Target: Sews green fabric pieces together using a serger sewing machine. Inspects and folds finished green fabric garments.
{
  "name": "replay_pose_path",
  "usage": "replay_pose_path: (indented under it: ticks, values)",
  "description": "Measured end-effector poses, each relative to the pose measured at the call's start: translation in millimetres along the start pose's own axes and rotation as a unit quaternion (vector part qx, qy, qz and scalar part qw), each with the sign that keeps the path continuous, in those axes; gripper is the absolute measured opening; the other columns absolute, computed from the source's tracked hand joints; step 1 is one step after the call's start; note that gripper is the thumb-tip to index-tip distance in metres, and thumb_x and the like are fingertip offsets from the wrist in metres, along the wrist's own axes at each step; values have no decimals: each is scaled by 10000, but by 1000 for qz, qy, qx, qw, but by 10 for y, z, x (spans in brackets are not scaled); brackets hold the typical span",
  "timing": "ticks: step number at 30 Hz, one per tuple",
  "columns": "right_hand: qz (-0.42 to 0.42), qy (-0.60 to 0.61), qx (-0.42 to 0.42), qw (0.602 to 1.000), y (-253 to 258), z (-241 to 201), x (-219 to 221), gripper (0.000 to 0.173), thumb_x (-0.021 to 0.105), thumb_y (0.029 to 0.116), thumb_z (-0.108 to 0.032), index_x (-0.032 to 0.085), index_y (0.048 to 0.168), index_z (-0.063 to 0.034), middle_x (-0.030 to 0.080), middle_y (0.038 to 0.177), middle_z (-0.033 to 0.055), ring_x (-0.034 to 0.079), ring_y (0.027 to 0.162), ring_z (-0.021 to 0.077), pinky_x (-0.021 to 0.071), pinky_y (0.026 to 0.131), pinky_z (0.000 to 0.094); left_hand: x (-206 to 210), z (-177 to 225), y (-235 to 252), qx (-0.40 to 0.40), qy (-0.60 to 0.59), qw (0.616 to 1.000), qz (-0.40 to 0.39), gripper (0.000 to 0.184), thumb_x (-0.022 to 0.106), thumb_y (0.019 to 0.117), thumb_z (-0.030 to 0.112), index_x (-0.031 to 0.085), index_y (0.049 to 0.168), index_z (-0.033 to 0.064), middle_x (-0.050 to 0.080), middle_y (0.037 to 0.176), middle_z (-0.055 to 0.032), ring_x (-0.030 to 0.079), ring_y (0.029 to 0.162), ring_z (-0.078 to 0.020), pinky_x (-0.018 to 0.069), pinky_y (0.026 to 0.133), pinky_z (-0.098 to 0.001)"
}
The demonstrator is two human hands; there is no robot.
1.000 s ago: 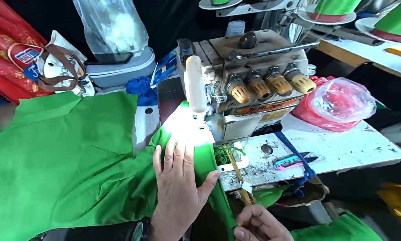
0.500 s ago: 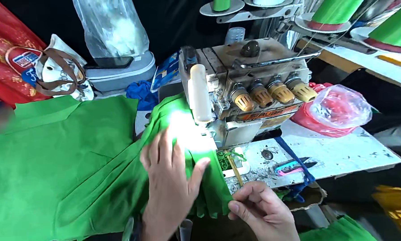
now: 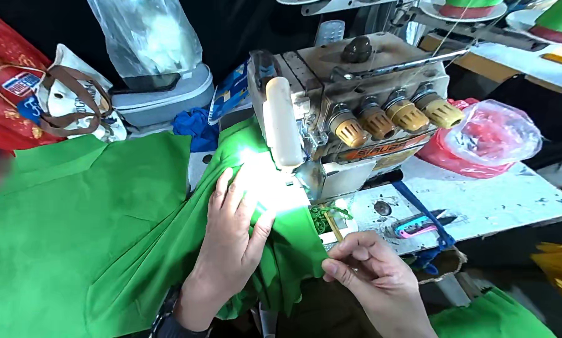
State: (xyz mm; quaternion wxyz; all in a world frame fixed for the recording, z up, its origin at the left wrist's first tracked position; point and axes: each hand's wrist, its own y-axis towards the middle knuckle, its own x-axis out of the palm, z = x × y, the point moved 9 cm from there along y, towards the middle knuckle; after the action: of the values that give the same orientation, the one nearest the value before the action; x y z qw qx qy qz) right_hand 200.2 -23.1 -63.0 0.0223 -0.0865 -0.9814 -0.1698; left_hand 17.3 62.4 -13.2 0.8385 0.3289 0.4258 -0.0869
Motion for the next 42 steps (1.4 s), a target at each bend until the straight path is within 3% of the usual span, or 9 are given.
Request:
replay_pose_path:
  ticks: [5,13,17,27,31,35,38,40,42]
  values:
    - [19,-20,7,1000,116,-44,-3,156,738,917,-99,631,1028,-124,738,908,-52,704,797,41,607,739,200,-24,-29,209,22,-13,999,-39,436,412,1052,300,649,1378,134,547,1505,-29,304,1524,-276,179,1263,-532]
    - [40,-51,-18,998,389,-83,69,214,734,893,-126,592,1046,-173,711,852,-57,687,712,42,602,649,196,-38,-205,448,21,-17,995,-93,401,413,1030,210,665,1296,48,428,1602,-60,240,1548,-297,208,1256,-476]
    - [14,-84,-1,996,577,-95,123,277,724,887,-132,540,1080,-207,689,801,-76,675,664,36,583,598,180,-49,-298,646,36,-39,993,-104,459,414,1015,197,605,1419,93,460,1581,-61,302,1519,-331,227,1241,-493]
    - [12,-108,56,992,898,-52,221,253,682,881,12,530,953,-176,505,525,-90,421,388,-37,358,371,114,14,-661,1175,144,-63,984,-79,416,403,1059,229,653,1342,55,579,1456,-116,410,1455,-319,285,1202,-523]
    - [-7,-86,24,996,756,3,197,115,618,958,-102,539,950,-185,502,571,-91,473,449,-29,426,444,122,-40,-809,1271,123,-62,989,-44,390,436,1069,218,638,1358,53,576,1408,-166,491,1375,-297,371,1165,-461]
    - [-70,-171,-56,981,508,-87,174,149,642,1005,-228,569,1025,-100,578,698,-77,535,595,-55,459,539,105,-273,-872,1151,83,22,996,1,356,519,1044,184,638,1346,37,614,1153,-264,595,1097,-449,490,940,-587]
    - [-113,-248,-125,954,355,-340,225,164,655,1002,-164,582,1026,-19,607,766,41,586,672,16,509,638,139,-499,-915,776,9,117,991,-71,391,600,1023,173,583,1387,32,655,1171,-273,669,1037,-480,546,844,-652]
    - [-131,-262,-178,939,296,-551,367,133,666,991,-149,583,1003,-45,637,858,77,634,826,81,532,795,193,-673,-791,352,3,144,986,-83,279,639,994,254,733,1134,31,693,1032,-209,688,935,-428,555,774,-633]
    - [-140,-238,-247,929,243,-692,590,127,673,985,-182,626,1014,-68,675,1008,106,654,1059,168,521,983,288,-791,-400,-46,81,133,984,-88,411,609,968,410,736,906,23,672,959,-226,652,946,-465,482,859,-673]
